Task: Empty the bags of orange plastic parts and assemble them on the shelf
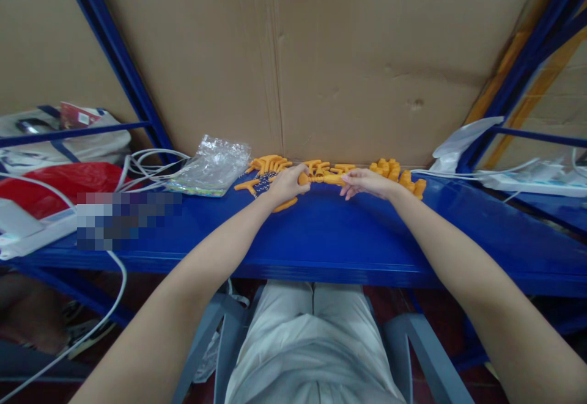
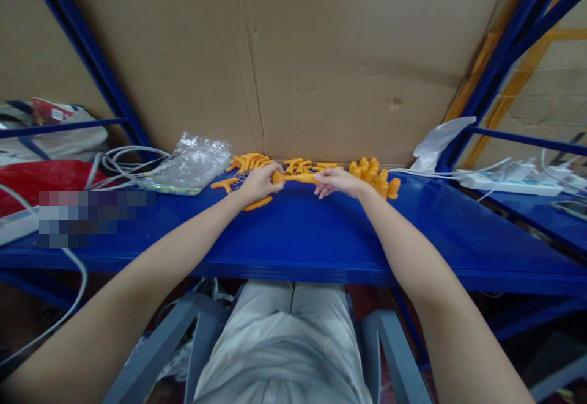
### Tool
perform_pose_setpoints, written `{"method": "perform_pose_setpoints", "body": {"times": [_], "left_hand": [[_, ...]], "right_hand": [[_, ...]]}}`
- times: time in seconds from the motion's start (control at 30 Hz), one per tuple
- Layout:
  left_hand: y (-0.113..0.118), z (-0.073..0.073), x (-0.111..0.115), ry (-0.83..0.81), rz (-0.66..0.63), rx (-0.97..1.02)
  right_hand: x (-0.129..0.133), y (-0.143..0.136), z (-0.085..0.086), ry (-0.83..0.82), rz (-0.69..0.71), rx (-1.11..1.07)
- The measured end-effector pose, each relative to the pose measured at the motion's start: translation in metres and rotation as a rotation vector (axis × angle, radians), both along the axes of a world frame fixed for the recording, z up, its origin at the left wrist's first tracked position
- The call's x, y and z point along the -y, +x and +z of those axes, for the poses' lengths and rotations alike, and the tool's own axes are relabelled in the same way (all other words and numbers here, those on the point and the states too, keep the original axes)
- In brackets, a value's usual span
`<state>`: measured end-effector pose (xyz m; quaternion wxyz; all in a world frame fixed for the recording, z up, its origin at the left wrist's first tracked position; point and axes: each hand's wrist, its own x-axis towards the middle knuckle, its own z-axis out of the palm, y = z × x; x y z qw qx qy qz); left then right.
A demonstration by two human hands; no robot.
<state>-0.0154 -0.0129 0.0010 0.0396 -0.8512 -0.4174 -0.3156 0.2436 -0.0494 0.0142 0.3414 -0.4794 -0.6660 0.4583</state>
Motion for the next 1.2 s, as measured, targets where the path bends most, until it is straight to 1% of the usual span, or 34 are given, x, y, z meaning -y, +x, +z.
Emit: {"method": "perform_pose_setpoints", "body": {"times": [0.2, 0.3, 0.4, 0.53, 0.7, 0.93, 1.2], "left_hand": [[-0.001, -0.001, -0.002, -0.018, -0.010, 0.005], [-0.001, -0.001, -0.002, -0.030, -0.010, 0.015], [0.000, -0.001, -0.003, -0.041, 0.002, 0.022], [0.000, -0.002, -0.005, -0.031, 0.002, 0.030], [-0.001, -0.003, -0.006, -0.029, -0.016, 0.054], [-0.001, -0.001, -0.002, -0.018, -0.003, 0.042], [-0.001, 0.000, -0.001, -0.033, 0.012, 0.040]], "right_hand": [[-0.001, -0.004, -0.003, -0.014, -0.029, 0.041], [-0.001, -0.004, -0.001, -0.008, -0.068, 0.083], [0.000, -0.002, 0.001, 0.046, -0.103, 0.119], [-0.003, 0.003, -0.001, 0.124, -0.069, 0.125], [-0.007, 0.001, -0.002, 0.173, -0.099, 0.121], [0.000, -0.005, 0.003, 0.152, -0.067, 0.152], [-0.006, -0.006, -0.002, 0.122, -0.093, 0.168]]}}
